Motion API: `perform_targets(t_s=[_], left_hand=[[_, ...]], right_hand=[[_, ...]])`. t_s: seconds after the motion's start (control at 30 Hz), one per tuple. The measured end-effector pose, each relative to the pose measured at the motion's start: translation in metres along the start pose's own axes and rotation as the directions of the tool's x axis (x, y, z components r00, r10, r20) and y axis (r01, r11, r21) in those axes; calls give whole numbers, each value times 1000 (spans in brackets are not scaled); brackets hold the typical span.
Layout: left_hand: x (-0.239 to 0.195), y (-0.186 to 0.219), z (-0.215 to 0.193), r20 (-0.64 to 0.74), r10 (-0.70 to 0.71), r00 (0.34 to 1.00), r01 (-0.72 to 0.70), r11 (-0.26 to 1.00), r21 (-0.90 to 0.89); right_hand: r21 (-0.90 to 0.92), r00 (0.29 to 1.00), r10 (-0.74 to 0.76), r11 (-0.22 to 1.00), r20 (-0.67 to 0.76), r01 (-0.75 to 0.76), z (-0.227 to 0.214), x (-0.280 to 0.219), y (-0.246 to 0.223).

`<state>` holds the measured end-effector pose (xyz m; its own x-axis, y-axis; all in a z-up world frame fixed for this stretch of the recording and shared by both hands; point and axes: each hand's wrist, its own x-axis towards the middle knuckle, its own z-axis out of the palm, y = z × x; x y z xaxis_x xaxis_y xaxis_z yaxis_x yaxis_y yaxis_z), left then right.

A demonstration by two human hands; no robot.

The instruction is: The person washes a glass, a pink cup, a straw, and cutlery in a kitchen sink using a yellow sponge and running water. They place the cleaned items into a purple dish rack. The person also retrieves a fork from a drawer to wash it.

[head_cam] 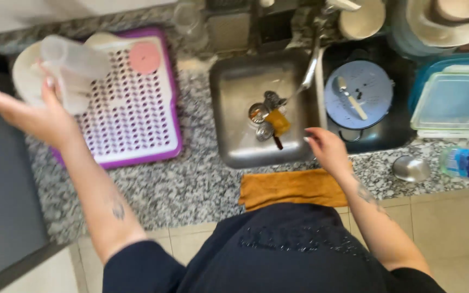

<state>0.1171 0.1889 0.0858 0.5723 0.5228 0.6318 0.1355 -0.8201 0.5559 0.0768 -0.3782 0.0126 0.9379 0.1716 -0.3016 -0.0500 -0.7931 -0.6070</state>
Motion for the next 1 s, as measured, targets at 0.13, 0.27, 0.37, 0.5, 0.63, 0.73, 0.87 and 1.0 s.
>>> perform_targets(t_s=[0.13, 0.27, 0.37, 0.5, 0.63, 0.73, 0.87, 1.0], left_hand=[[-96, 81, 11, 203, 156, 967, -161, 987, 6], [-198, 103, 32, 511, 136, 848, -84, 989, -123], [-228, 129, 31, 716, 20, 698, 162, 969, -185], [-229, 151, 38, 840, -82, 536, 282, 956, -86], [-185, 182, 78, 756, 142, 639, 98, 960, -263], [-127, 228, 114, 559, 365, 744, -247, 928, -277], [-66, 284, 171, 410, 591, 695, -650, 760, 6], [-61, 282, 256, 593, 600, 538, -811, 559, 171]], right_hand=[[-34, 989, 80, 996, 126, -76, 71, 76, 43], [-231, 987, 159, 961, 4, -154, 168, 136, 114], [-340, 949, 315, 893, 8, -293, 179, 150, 105], [-157, 987, 160, 974, -32, -163, 159, 135, 78], [37, 998, 22, 999, 51, -24, 72, 94, -25], [90, 984, -170, 980, -58, 175, 0, 81, -95], [58, 856, -221, 959, -467, 279, -52, 134, -115], [518, 915, 191, 855, -355, 23, -46, 220, -92]])
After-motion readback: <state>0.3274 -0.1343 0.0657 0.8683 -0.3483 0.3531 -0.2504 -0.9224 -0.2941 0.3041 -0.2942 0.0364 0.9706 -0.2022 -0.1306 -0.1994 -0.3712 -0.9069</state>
